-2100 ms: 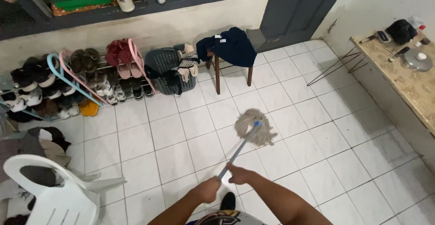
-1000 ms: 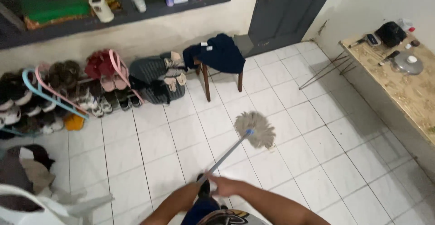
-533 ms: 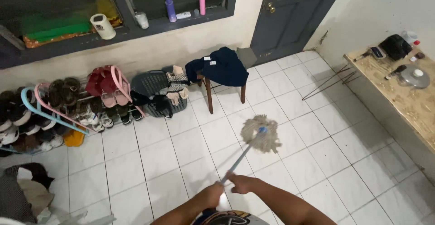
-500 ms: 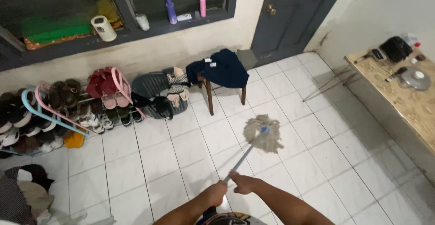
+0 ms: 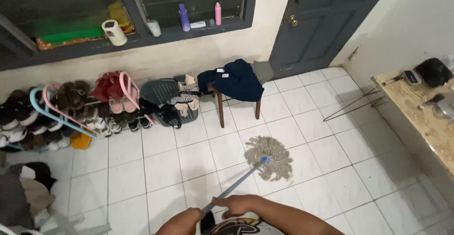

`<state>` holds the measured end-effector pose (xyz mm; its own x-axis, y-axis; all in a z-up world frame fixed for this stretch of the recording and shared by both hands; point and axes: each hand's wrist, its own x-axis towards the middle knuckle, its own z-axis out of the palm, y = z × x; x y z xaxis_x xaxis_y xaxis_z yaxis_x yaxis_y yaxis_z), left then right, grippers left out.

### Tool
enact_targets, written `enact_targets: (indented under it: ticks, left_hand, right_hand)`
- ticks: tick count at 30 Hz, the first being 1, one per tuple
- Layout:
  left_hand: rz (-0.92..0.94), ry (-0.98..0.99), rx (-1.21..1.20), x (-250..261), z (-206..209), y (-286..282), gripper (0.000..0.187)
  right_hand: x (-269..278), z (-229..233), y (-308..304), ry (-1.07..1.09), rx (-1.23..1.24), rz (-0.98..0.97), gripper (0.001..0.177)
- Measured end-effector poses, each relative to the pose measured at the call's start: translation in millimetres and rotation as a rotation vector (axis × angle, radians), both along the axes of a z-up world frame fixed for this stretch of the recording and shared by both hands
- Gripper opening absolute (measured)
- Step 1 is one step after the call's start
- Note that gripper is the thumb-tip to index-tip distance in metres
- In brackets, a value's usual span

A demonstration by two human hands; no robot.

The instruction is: The person mops a tiled floor using a string mop, moving back and forth across the room and around furniture. The person navigates around a white plastic chair, a shoe rack, and a wooden table while cleaning the floor surface.

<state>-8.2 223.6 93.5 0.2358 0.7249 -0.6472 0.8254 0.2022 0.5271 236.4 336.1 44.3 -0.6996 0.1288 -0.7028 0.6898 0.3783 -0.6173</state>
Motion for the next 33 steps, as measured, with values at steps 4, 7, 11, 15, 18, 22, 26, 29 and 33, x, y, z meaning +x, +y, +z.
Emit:
enact_targets:
  ticks: [4,7,11,15,18,22,26,29,33]
  left_hand:
    - [0.265,-0.160,-0.368,91.7,-104.1,56.8,0.043]
    - [-0.300,-0.004,0.002,170.2,-126.2,91.9,0.022]
    - [-0.269,0.023,-0.043,253.2,-143.9,113.9,0.045]
    - [-0.211,0.025,-0.005,268.3,-128.8,103.7,0.033]
    - [-0.070,0.007,-0.159,242.1,-76.2,75.3,0.042]
    - [-0.062,0.100,-0.302,237.3,51.9,62.2,0.047]
    - [-0.028,0.150,-0.277,249.7,56.9,63.3,0.042]
    - [0.061,0.092,-0.255,273.9,32.7,73.4,0.041]
    - [-0.069,-0.065,-0.051,312.4,-94.7,99.4,0.033]
  right_hand:
    - [84.0,-51.6,32.5,0.072,0.050,-0.014,0.079]
    - [150.2,-71.3,58.6,-0.031,0.081,-0.041,0.080]
    - [212.9,-107.0,84.6,-0.139,0.124,-0.084,0.090]
    - [228.8,-106.1,94.3,-0.128,0.097,-0.021,0.089]
    - [215.4,-55.4,78.9,-0.126,0.022,0.054,0.091]
    - [200.6,-1.8,65.0,-0.017,-0.110,0.120,0.089]
    - [211.0,0.7,65.4,0.015,-0.059,0.144,0.085]
    - [240.1,-42.7,75.7,0.072,-0.013,0.087,0.084]
    - [267.4,-65.4,96.3,-0.113,0.034,0.014,0.082]
